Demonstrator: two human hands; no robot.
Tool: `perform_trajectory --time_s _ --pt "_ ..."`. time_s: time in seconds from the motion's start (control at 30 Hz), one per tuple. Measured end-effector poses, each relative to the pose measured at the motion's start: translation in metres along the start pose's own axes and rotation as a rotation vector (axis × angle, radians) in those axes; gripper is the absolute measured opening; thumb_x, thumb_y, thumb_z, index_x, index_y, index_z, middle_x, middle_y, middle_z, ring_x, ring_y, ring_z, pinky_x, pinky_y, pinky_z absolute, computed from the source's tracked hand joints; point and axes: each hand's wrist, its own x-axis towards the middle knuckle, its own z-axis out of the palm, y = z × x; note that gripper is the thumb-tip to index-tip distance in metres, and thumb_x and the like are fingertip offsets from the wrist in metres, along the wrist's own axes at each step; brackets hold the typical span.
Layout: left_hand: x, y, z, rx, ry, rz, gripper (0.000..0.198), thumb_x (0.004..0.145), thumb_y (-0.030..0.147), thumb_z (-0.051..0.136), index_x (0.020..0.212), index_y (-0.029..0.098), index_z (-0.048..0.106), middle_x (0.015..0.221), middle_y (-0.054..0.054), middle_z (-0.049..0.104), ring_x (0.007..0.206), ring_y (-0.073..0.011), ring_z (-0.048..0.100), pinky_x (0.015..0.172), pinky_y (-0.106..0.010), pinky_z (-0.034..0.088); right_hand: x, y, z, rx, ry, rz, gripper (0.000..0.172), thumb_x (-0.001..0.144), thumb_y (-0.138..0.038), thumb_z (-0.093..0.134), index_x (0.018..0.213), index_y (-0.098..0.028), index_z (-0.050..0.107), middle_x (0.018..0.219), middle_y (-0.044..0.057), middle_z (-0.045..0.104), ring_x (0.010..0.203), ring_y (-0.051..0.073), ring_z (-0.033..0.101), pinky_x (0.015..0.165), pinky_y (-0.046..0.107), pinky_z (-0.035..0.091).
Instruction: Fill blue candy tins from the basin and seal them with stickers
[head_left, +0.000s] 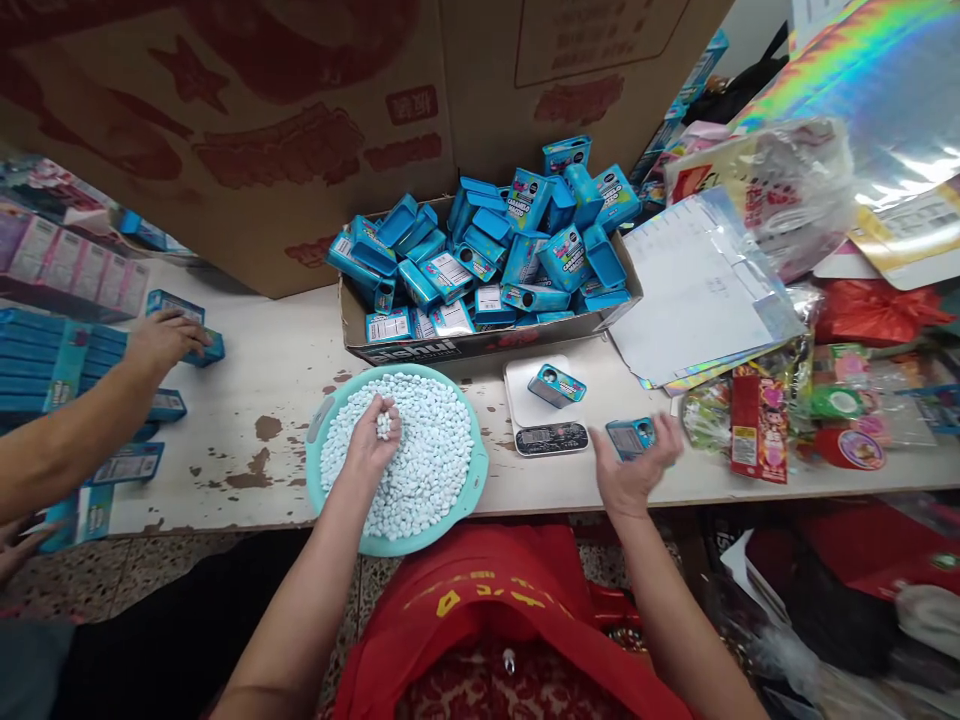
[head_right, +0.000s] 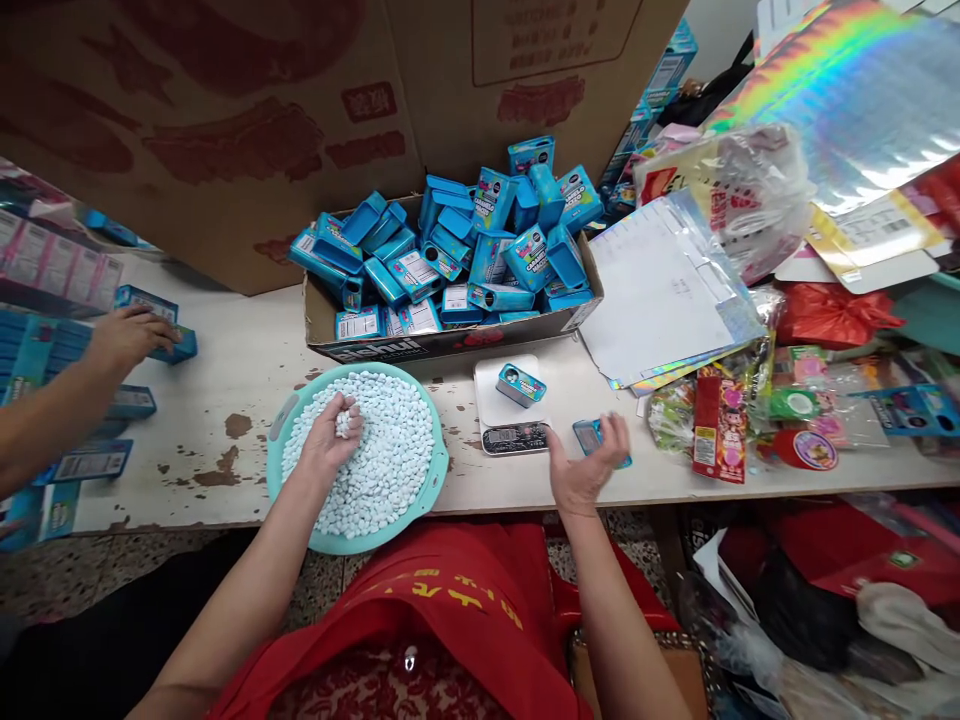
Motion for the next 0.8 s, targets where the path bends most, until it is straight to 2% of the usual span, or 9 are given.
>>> perform_trajectory --time_s 0.07,0.13,0.2,0.23,0.33,0.43,0.5,0.63,0.8 --pt "0.002 -0.003 -0.001 0.012 -0.003 -0.029 0.017 0.089 0.026 0.048 0.075 0.015 0.051 0.048 0.006 0.042 0.034 -0.0032 0.034 0.031 -0.012 0.025 0.014 -0.018 0.021 0.115 -0.155 -0.004 0.072 0.068 -0.051 0.069 0.123 -0.014 0.041 0.126 0.019 0.043 0.123 0.030 0.039 0.100 0.049 0.035" --pt "0.002 -0.006 -0.001 -0.010 -0.017 -0.033 0.020 0.089 0.027 0.048 0.073 0.015 0.049 0.049 0.005 0.044 0.034 -0.0027 0.036 0.031 -0.011 0.026 0.028 -0.034 0.041 0.222 -0.314 0.111 0.059 0.070 -0.050 0.067 0.112 -0.014 0.049 0.110 0.013 0.055 0.107 0.027 0.051 0.091 0.045 0.042" --pt "-0.001 -0.006 0.000 -0.015 -0.028 -0.029 0.022 0.088 0.028 0.051 0.071 0.015 0.048 0.049 0.005 0.045 0.035 -0.0020 0.037 0.031 -0.010 0.023 0.037 -0.052 0.049 0.296 -0.381 0.174 0.046 0.071 -0.048 0.066 0.101 -0.015 0.055 0.095 0.007 0.059 0.090 0.022 0.057 0.083 0.041 0.047" --pt "-0.006 -0.006 0.002 -0.006 -0.046 -0.022 0.022 0.087 0.029 0.054 0.071 0.015 0.048 0.048 0.006 0.043 0.033 -0.0017 0.035 0.030 -0.011 0.021 0.039 -0.063 0.048 0.326 -0.383 0.155 0.042 0.071 -0.046 0.067 0.099 -0.016 0.056 0.092 0.006 0.060 0.086 0.021 0.057 0.080 0.039 0.047" --pt "-0.029 0.000 0.014 0.016 -0.148 0.060 0.026 0.081 0.035 0.062 0.071 0.014 0.051 0.042 0.009 0.035 0.030 -0.0020 0.029 0.028 -0.013 0.017 0.031 -0.105 0.031 0.424 -0.404 -0.049 0.036 0.073 -0.039 0.070 0.101 -0.020 0.058 0.096 0.004 0.060 0.090 0.020 0.058 0.080 0.035 0.047" --pt "-0.058 0.005 0.035 -0.029 -0.239 0.207 0.033 0.074 0.042 0.068 0.068 0.015 0.051 0.043 0.009 0.036 0.032 -0.0020 0.029 0.030 -0.014 0.019 0.010 -0.148 0.016 0.510 -0.577 -0.235 0.031 0.076 -0.034 0.069 0.102 -0.023 0.058 0.094 0.004 0.061 0.088 0.020 0.059 0.077 0.034 0.048" --pt "-0.072 0.006 0.047 -0.046 -0.254 0.342 0.038 0.071 0.046 0.070 0.064 0.015 0.048 0.045 0.008 0.037 0.034 -0.0020 0.031 0.031 -0.014 0.022 -0.006 -0.169 0.016 0.536 -0.668 -0.302 0.029 0.078 -0.033 0.068 0.103 -0.023 0.058 0.094 0.005 0.062 0.089 0.021 0.059 0.076 0.034 0.048" --pt "-0.078 0.000 0.056 0.022 -0.202 0.574 0.045 0.071 0.050 0.067 0.056 0.016 0.044 0.048 0.006 0.039 0.041 -0.0049 0.044 0.039 -0.017 0.032 -0.026 -0.189 0.026 0.525 -0.729 -0.346 0.026 0.079 -0.031 0.067 0.102 -0.023 0.058 0.092 0.006 0.063 0.088 0.022 0.058 0.076 0.036 0.047" --pt "-0.070 -0.002 0.050 0.032 -0.126 0.676 0.045 0.074 0.050 0.064 0.055 0.016 0.042 0.046 0.006 0.037 0.043 -0.0073 0.047 0.043 -0.019 0.036 -0.029 -0.195 0.033 0.537 -0.724 -0.333 0.026 0.078 -0.030 0.068 0.100 -0.022 0.058 0.092 0.006 0.063 0.088 0.022 0.058 0.076 0.035 0.047"
